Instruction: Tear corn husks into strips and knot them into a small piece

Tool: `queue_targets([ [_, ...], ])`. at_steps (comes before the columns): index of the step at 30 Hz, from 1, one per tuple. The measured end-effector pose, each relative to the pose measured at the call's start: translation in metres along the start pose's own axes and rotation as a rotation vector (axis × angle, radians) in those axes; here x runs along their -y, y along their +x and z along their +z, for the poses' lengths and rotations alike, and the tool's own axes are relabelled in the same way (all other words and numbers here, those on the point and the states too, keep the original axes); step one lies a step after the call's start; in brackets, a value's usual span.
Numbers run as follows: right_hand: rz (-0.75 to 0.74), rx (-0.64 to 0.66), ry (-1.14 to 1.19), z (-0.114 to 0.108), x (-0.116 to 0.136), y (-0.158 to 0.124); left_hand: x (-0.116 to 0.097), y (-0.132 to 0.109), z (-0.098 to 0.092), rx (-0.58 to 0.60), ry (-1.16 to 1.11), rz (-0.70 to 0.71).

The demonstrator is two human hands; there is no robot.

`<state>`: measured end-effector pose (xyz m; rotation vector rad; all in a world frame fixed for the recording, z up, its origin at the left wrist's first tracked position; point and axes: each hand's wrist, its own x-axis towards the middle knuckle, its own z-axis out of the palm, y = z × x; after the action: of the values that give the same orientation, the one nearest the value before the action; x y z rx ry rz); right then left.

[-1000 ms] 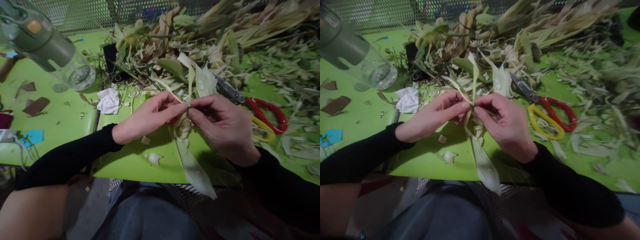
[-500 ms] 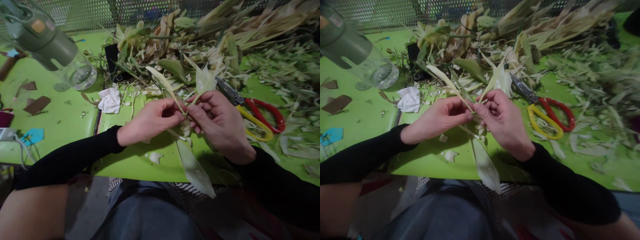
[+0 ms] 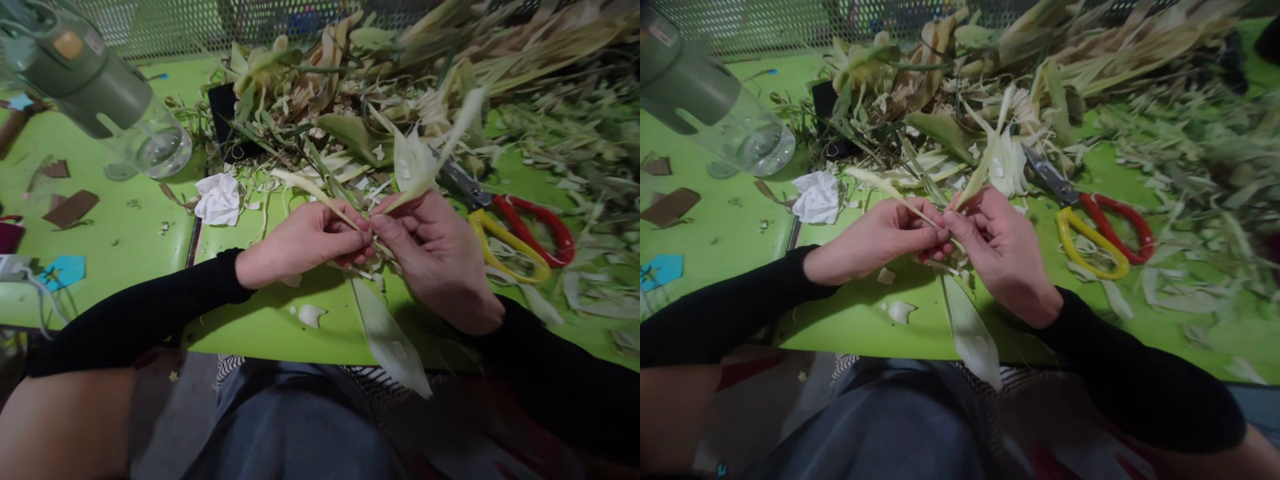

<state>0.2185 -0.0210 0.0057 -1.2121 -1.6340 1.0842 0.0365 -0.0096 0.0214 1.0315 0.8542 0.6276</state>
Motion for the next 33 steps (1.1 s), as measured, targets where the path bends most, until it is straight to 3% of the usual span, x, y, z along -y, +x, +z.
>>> queue_targets([
  [3,-0.014,-0.048,-0.065,0.000,-0.003,-0.001,0.001,0.000,0.001,-0.009,-0.080,-0.044],
  [6,0.021,-0.005,-0.079,-0.005,-0.004,0.004,-0.002,0.000,-0.001,-0.022,-0.106,-0.072],
  [9,0.026,0.095,-0.117,-0.012,-0.002,0.009,-0.010,0.000,-0.005,-0.118,-0.115,0.027],
  [11,-0.049,0.091,-0.235,-0.017,-0.001,0.010,-0.015,0.001,-0.009,-0.187,-0.127,0.089],
  [15,-0.344,-0.207,-0.546,-0.022,0.002,0.008,-0.018,0.003,-0.012,-0.214,-0.188,0.103],
  [17,-0.469,-0.275,-0.672,-0.021,0.004,0.007,-0.016,0.005,-0.011,-0.216,-0.235,0.109],
  [19,-0.496,-0.110,-0.708,-0.017,0.007,0.009,-0.015,0.006,-0.009,-0.223,-0.261,0.129],
  [22,-0.385,0.157,-0.601,-0.006,0.012,0.011,-0.013,0.006,-0.006,-0.242,-0.275,0.175],
  [26,-0.282,0.246,-0.501,0.004,0.022,0.009,-0.011,0.004,-0.005,-0.231,-0.263,0.209],
  [33,-0.291,0.374,-0.410,-0.002,0.029,0.005,-0.009,0.006,-0.009,-0.162,-0.277,0.124],
])
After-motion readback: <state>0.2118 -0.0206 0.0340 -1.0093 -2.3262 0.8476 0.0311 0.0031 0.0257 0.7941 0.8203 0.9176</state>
